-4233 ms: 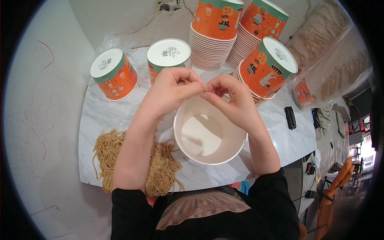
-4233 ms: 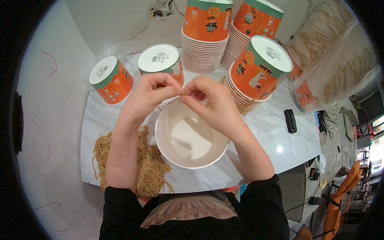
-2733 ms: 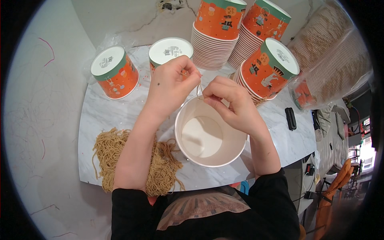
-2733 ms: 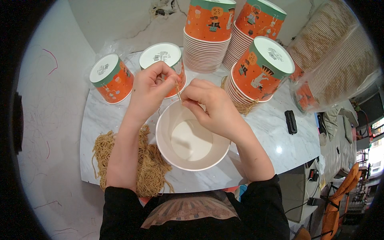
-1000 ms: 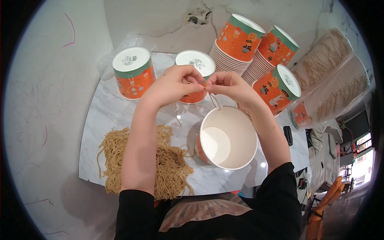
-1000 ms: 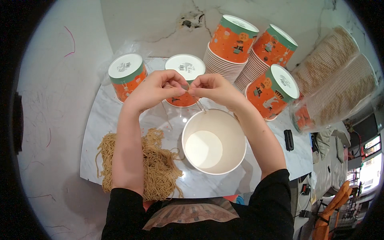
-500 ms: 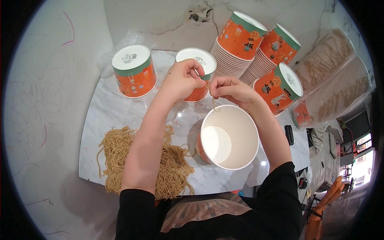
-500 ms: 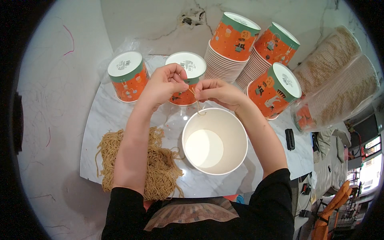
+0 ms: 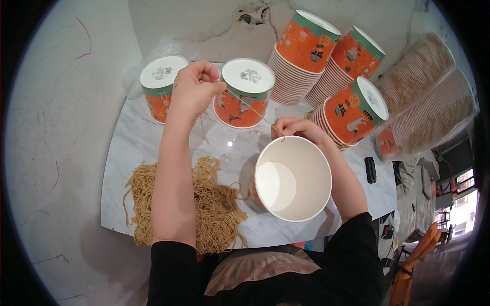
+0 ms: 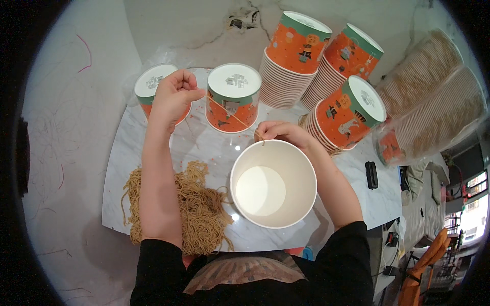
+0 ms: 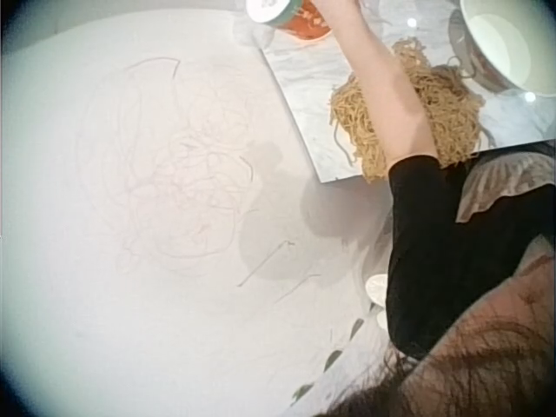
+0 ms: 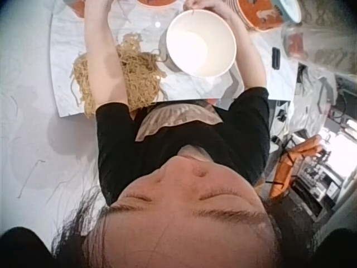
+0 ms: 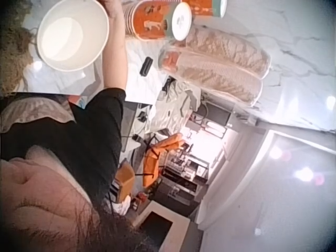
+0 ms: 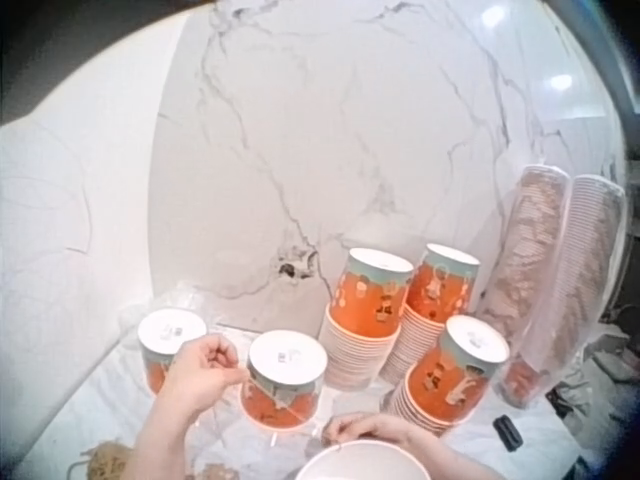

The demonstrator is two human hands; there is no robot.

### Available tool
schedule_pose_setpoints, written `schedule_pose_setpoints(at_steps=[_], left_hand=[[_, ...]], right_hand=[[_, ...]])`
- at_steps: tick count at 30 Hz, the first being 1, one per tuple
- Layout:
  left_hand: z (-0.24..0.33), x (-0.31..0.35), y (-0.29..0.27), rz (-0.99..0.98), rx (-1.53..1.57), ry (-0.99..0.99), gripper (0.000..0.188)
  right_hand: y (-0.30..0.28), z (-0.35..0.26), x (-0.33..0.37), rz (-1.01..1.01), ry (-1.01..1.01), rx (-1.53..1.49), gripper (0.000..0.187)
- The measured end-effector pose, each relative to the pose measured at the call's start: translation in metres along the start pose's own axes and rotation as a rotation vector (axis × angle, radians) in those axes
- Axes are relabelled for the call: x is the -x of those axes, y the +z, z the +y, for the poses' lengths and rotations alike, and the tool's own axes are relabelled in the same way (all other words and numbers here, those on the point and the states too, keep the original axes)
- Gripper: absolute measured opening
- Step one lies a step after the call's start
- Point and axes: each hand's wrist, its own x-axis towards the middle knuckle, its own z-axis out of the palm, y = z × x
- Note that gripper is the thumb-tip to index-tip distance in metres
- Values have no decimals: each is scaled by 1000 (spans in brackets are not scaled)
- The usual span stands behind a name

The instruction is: Attaching handles or strings to paper buckets.

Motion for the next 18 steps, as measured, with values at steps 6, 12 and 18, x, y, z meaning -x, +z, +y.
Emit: schedule_pose_setpoints(at_steps=[6,12,18], left_hand=[[1,2,-3,-65,-225,-65,15],[2,6,-9,-201,-344,-65,18],[3,10,2,-309,-463,-60,22]], right_hand=[[2,23,-6,-150,21,-78,8],[19,27,7,-65,40,-141,8],[27,40,15,-46,82,-112,9]])
